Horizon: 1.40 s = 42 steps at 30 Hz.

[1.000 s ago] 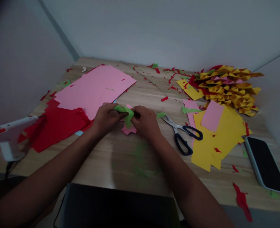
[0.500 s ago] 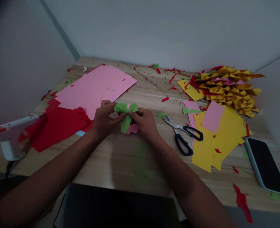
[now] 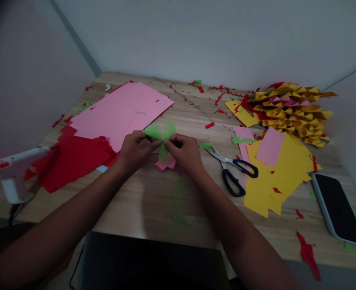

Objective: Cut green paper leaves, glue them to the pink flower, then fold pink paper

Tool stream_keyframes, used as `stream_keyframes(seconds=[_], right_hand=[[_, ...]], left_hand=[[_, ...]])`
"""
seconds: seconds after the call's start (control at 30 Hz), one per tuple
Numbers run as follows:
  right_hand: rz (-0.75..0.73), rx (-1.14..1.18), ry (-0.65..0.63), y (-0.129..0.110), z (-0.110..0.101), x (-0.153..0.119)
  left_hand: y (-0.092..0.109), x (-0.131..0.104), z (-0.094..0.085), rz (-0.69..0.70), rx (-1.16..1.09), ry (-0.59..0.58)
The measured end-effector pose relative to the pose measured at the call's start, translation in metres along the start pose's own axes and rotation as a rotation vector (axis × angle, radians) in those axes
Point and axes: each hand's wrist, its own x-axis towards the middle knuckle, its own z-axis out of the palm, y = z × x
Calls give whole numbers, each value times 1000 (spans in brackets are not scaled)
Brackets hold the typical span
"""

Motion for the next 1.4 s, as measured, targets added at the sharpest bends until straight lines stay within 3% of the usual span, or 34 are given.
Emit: stream_keyframes(seconds=[0.23, 0.67, 0.8, 1.0, 1.1, 1.23, 1.4], right_hand=[[-58, -119, -8, 2, -3, 2], [-134, -348, -78, 3, -9, 3], [-92, -183, -39, 4, -2, 1], [146, 349, -36, 9, 15, -3], [176, 413, -19, 8, 14, -3], [130, 326, 20, 8, 8, -1], [54, 202, 46, 6, 4, 0]], left_hand=[[1, 1, 0, -41, 7, -52], [-4, 4, -7, 109, 71, -193], [-4, 3, -7, 190, 101, -130], [1, 1, -7, 335, 146, -33], [5, -1, -6, 251, 67, 12], [9, -1, -6, 100, -8, -33], [9, 1, -5, 56, 5, -78]])
